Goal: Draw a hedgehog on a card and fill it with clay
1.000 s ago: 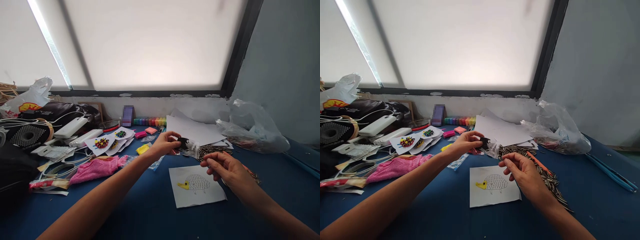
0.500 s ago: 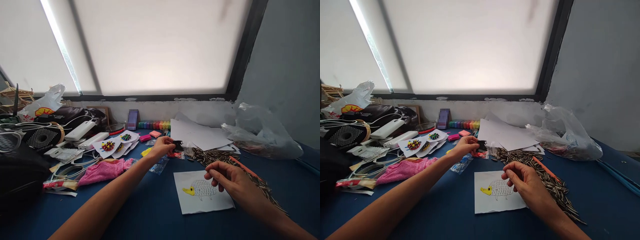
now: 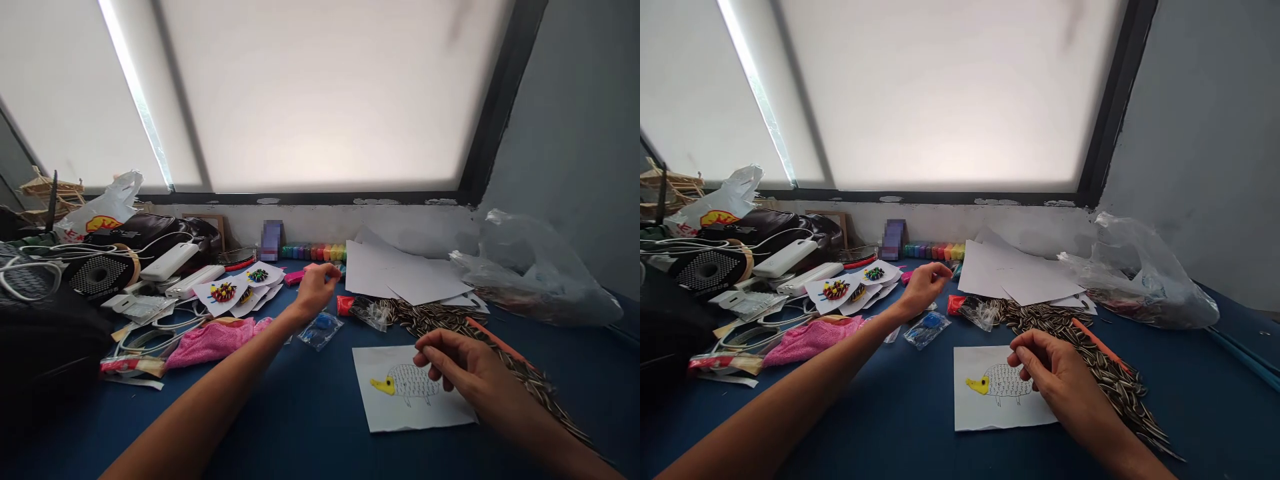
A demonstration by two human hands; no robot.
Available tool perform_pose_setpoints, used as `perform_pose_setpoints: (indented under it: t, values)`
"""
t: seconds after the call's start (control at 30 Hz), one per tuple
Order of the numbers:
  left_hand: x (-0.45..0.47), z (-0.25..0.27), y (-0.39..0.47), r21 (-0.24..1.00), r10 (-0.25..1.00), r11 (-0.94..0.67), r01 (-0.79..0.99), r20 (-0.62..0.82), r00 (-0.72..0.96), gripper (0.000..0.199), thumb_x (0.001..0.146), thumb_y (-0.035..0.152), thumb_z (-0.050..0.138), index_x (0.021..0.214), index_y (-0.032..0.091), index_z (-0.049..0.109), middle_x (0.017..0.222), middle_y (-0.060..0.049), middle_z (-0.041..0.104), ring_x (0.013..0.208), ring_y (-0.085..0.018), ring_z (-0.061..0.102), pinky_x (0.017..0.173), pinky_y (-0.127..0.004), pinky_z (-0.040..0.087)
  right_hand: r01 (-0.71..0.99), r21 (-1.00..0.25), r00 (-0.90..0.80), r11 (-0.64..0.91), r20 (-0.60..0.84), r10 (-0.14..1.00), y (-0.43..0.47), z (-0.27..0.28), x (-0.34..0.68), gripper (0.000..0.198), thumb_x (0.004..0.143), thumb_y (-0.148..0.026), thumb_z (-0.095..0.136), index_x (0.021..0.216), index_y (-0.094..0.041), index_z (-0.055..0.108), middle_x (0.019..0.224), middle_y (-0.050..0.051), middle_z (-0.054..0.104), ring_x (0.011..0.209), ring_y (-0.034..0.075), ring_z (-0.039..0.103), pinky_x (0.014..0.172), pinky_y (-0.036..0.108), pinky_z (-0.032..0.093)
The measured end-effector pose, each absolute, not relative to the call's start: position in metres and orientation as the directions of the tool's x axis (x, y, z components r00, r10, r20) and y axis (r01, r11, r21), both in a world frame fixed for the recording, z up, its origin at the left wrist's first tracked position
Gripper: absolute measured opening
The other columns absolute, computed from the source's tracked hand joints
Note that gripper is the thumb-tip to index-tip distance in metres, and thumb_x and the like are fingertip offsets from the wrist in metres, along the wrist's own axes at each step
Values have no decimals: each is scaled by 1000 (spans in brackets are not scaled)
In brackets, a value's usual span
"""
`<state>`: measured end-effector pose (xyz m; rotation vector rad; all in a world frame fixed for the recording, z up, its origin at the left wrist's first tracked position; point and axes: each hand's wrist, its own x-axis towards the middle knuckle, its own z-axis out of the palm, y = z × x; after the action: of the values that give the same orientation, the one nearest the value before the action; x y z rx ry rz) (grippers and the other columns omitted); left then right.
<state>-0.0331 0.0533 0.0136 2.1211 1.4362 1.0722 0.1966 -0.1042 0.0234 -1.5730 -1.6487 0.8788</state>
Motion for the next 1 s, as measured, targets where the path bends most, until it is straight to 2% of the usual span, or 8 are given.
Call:
perform_pose_setpoints:
  t: [0.13,0.23,0.37,0.5,0.67,0.83,0.93,1.0]
  values:
    - [-47,10,62,541,923,-366,757,316,220,21,77,8,55,93,15,68,98,-7,70,91,-20,63,82,-29,48,533,-845,-36,43,29,999,-104,25,194,33,81,-54,54,84,-22,63,79,5,70,62,17,55,56,30,45]
    - [-43,1,57,428,917,-392,814,246,313,26,71,10,62,96,14,69,100,-11,68,97,-25,61,85,-34,47,539,-841,-37,50,36,999,-103,26,193,35,79,-55,55,82,-22,65,77,6,70,61,17,55,55,30,45]
    - [-27,-8,44,300,872,-486,821,225,434,25,81,9,50,97,13,69,104,-14,66,102,-26,58,91,-35,44,540,-840,-60,51,23,998,-104,25,192,36,80,-56,54,83,-21,66,78,6,71,63,18,58,55,30,45]
    - [-20,-10,37,219,837,-543,811,218,502,30,81,6,44,100,13,67,108,-15,63,103,-26,56,92,-36,43,552,-831,-75,69,33,997,-105,21,193,34,83,-54,53,84,-22,66,78,5,71,63,17,58,55,29,45]
    - [-21,-13,37,197,828,-553,809,236,509,33,80,5,45,106,13,64,112,-14,62,105,-26,55,93,-36,43,551,-831,-85,70,28,996,-105,17,195,32,84,-51,54,86,-22,66,79,5,71,64,17,59,56,29,46]
    - [-20,-6,37,236,824,-544,806,332,459,38,83,4,42,115,14,60,119,-13,59,109,-23,55,93,-34,43,560,-825,-85,70,27,996,-105,18,194,32,86,-50,51,87,-22,66,80,5,71,64,17,57,57,29,45]
    - [-17,3,33,258,815,-539,802,402,418,36,85,4,39,111,15,61,115,-11,60,107,-22,55,92,-34,44,563,-824,-79,64,23,997,-105,20,193,33,85,-51,52,86,-22,66,79,5,71,63,17,57,56,30,44]
    - [-14,7,27,275,775,-596,755,443,450,30,86,7,43,106,17,63,113,-9,61,105,-21,56,92,-33,45,563,-824,-84,61,16,996,-105,21,193,33,84,-52,51,85,-22,66,79,5,71,63,18,57,56,30,44]
